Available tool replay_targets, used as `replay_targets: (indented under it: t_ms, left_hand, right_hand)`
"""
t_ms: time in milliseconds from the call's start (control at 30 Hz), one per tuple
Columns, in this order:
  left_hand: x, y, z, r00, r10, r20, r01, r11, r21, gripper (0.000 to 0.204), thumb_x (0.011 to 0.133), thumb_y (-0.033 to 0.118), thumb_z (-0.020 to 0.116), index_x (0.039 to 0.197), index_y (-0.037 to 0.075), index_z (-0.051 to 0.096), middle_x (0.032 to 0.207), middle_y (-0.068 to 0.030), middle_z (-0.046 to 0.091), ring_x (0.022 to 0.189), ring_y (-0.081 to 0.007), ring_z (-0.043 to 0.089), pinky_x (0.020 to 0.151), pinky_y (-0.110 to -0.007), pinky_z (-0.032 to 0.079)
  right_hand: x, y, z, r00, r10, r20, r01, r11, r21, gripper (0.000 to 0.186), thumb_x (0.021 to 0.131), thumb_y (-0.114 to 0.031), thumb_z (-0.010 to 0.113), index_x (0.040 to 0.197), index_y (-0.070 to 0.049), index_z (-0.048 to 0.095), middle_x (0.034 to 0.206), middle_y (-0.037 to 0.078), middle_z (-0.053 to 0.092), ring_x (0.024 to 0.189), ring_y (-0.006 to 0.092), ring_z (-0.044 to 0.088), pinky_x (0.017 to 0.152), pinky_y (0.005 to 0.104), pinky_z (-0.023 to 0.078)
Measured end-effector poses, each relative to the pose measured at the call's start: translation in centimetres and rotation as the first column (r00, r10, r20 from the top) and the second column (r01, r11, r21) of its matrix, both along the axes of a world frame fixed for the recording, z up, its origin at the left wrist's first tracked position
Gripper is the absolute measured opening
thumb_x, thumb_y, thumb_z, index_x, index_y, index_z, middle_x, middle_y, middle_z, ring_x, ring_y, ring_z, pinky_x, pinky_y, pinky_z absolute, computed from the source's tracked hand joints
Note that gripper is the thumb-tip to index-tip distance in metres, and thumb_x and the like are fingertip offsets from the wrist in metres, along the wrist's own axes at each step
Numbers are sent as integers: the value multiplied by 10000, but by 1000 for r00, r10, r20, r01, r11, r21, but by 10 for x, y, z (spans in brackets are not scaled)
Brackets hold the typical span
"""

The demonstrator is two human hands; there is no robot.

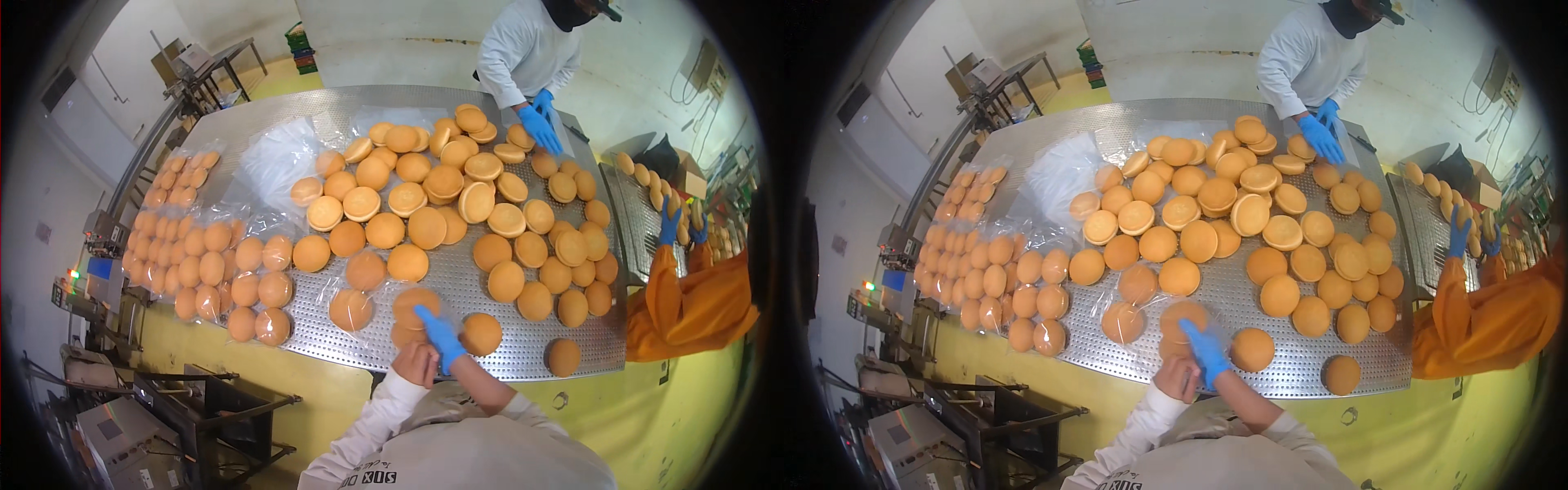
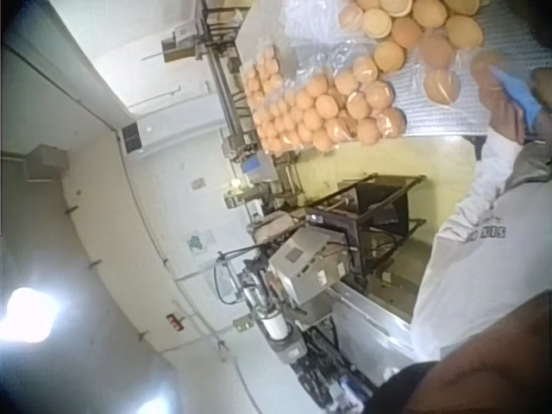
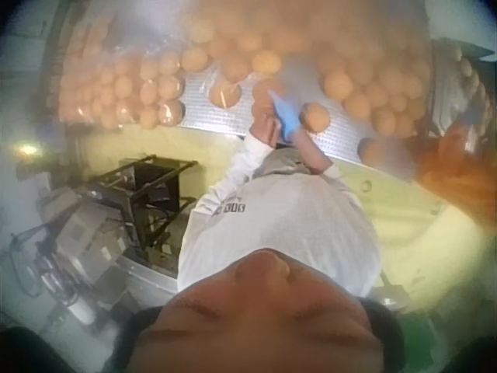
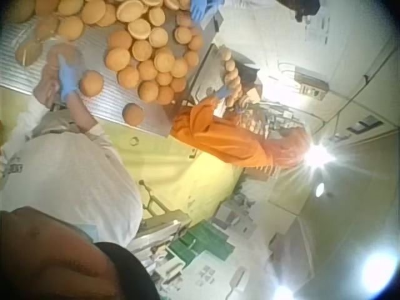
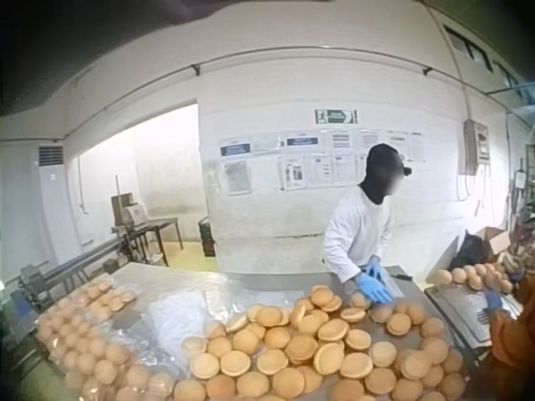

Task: The person places round baked buns into clear plastic bags on a perforated metal table. They pick up buns from a pile, arrange them inside the bags, and seal the bags. Other workers in protective clothing are visible in the background performing similar tasks.

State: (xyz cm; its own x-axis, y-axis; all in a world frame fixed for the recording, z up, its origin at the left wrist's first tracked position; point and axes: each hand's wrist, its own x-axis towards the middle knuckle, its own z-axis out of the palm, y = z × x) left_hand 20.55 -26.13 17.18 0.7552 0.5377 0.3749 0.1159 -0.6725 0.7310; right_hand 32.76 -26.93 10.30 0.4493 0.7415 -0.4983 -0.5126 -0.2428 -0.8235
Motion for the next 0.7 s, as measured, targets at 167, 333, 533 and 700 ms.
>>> replay_targets:
  t_ms: [167, 333, 533, 700]
  left_hand:
    - [4, -15, -9, 994, -93, 59, 94, 995, -14, 97, 801, 60, 588, 871, 37, 524, 857, -142, 529, 740, -316, 545, 658, -373, 465]
    - [-31, -16, -31, 999, -39, 0, 39, 996, -81, 197, 754, 93, 645, 897, 39, 521, 881, -141, 518, 744, -296, 554, 646, -357, 476]
    - [-60, -31, -58, 921, 214, -325, -205, 977, 62, 244, 658, 56, 632, 853, 50, 486, 755, -117, 490, 679, -316, 530, 590, -407, 448]
    - [-58, -17, -57, 966, -4, -259, -42, 984, -173, 187, 659, 4, 579, 806, 68, 483, 690, -112, 464, 622, -303, 513, 564, -392, 437]
  right_hand:
    - [-39, 53, -48, 971, -208, 115, 223, 965, -138, 645, 831, -467, 600, 1246, 11, 475, 1125, 146, 584, 1006, 200, 562, 855, 333, 452]
    - [-24, 32, -41, 987, 116, 108, -81, 955, -286, 662, 815, -493, 609, 1226, 5, 464, 1045, 140, 592, 937, 270, 574, 829, 375, 458]
    - [-22, -62, -27, -45, 213, 976, -417, 884, -212, 335, 782, -343, 650, 963, -63, 621, 1008, 124, 573, 944, 265, 530, 810, 402, 440]
    - [-34, 12, -7, 23, 447, 894, -549, 753, -362, 406, 750, -399, 646, 949, -47, 611, 1013, 155, 559, 1001, 327, 503, 837, 405, 416]
